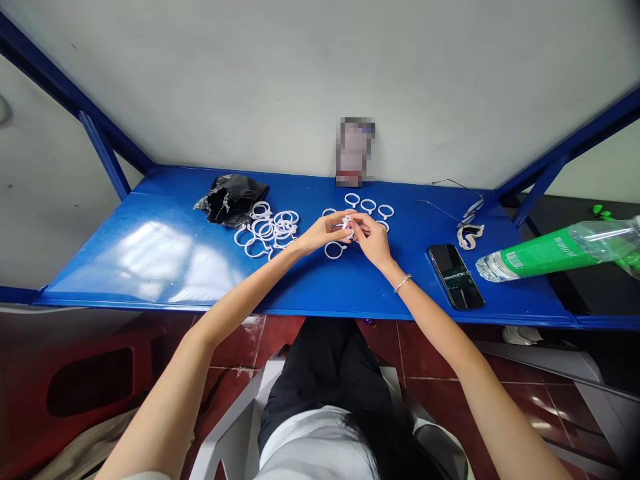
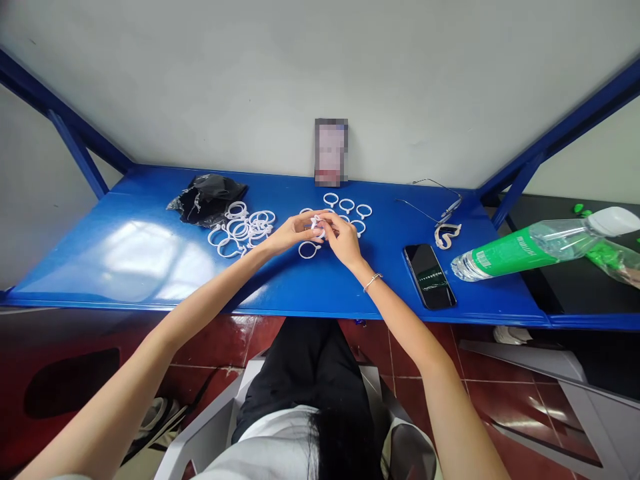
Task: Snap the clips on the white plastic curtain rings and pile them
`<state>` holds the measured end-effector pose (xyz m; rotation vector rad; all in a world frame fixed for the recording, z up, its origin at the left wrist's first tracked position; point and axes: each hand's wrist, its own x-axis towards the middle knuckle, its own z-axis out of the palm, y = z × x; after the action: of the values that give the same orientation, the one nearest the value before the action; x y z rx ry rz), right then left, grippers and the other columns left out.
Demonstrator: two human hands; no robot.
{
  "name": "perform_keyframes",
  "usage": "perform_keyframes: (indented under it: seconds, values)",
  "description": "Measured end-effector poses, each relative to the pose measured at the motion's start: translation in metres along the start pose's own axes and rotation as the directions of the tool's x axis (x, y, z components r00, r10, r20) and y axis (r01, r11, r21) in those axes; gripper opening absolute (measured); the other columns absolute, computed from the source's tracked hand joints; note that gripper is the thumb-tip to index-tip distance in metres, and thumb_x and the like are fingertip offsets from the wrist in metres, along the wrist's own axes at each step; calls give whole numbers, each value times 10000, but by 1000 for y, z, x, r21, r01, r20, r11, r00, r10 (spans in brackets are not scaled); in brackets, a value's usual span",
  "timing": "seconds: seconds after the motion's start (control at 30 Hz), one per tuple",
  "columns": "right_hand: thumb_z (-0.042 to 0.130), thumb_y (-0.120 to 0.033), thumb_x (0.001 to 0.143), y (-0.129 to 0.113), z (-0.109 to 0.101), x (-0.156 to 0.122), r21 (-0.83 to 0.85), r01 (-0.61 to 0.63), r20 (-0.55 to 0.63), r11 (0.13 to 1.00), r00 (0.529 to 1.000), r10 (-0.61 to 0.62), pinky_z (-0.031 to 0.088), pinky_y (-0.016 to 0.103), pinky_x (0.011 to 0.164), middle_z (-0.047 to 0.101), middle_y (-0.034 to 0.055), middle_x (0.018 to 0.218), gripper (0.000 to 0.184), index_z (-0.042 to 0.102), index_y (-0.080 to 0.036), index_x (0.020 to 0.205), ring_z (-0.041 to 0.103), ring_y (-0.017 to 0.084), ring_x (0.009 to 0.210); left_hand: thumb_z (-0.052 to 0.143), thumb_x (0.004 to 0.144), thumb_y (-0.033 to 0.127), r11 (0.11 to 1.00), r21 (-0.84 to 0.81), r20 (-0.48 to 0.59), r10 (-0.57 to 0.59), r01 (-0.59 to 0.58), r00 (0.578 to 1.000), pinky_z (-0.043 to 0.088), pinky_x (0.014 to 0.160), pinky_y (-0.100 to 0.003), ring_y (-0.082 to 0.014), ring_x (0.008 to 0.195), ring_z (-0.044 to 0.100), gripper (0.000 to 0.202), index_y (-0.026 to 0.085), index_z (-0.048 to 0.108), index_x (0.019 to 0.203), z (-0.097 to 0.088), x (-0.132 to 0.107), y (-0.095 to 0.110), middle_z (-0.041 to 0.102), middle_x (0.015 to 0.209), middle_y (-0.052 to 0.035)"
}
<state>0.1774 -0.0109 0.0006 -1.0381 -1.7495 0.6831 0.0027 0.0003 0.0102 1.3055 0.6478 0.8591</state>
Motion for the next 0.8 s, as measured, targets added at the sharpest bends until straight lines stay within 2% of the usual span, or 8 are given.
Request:
perform_keyframes:
  seconds: [0.17, 0.3, 0.43, 0.57, 0.7, 0.8]
  values:
    - [528, -384, 966, -6, -1, -2, -87, 54, -21, 995, 998, -56, 606, 334, 705, 767, 25, 980, 189, 662, -266, 1027, 741, 204, 800, 834, 694, 469, 997, 37, -14, 70, -70, 997, 617, 828, -352, -257, 1090, 649, 720, 183, 578, 1303, 0, -1, -3, 590, 1347, -144]
    - [523, -316, 965, -9, -1, -3, -78, 101, -8, 992, 995, -102, 613, 327, 741, 754, 33, 1037, 147, 632, -262, 1047, 736, 198, 876, 828, 702, 474, 992, 65, -27, 110, -108, 994, 611, 818, -336, -251, 1077, 658, 648, 173, 607, 1232, 0, -2, -4, 593, 1335, -145]
    - [509, -302, 966, -10, -1, -4, -69, 133, 5, 989, 991, -133, 616, 293, 695, 723, 51, 1094, 170, 622, -257, 1086, 706, 195, 954, 829, 707, 461, 990, 60, -66, 133, -129, 989, 605, 803, -322, -222, 1014, 678, 638, 173, 597, 1227, -2, -3, -4, 590, 1343, -149]
    - [475, -318, 980, -12, -2, -3, -61, 179, 15, 982, 984, -179, 611, 295, 669, 673, 82, 1166, 211, 634, -250, 1102, 651, 221, 1075, 832, 703, 469, 985, 82, -92, 159, -152, 983, 595, 814, -325, -203, 967, 684, 676, 179, 574, 1257, -3, -3, -6, 654, 1236, -135]
    - [486, -340, 981, -15, -4, -2, -72, 204, 8, 976, 979, -204, 601, 326, 710, 677, 80, 1115, 203, 649, -249, 1062, 620, 231, 1092, 818, 716, 490, 962, 190, -110, 218, -195, 970, 579, 809, -313, -195, 945, 679, 671, 163, 572, 1248, -1, -3, -7, 703, 1060, -103]
    - [507, -361, 970, -17, -6, -1, -38, 199, 6, 979, 980, -199, 598, 330, 705, 667, 77, 1121, 199, 648, -253, 1061, 628, 227, 1074, 799, 733, 504, 886, 381, -140, 336, -262, 931, 557, 748, -271, -183, 928, 668, 619, 154, 597, 1203, 0, -4, -6, 696, 1085, -109]
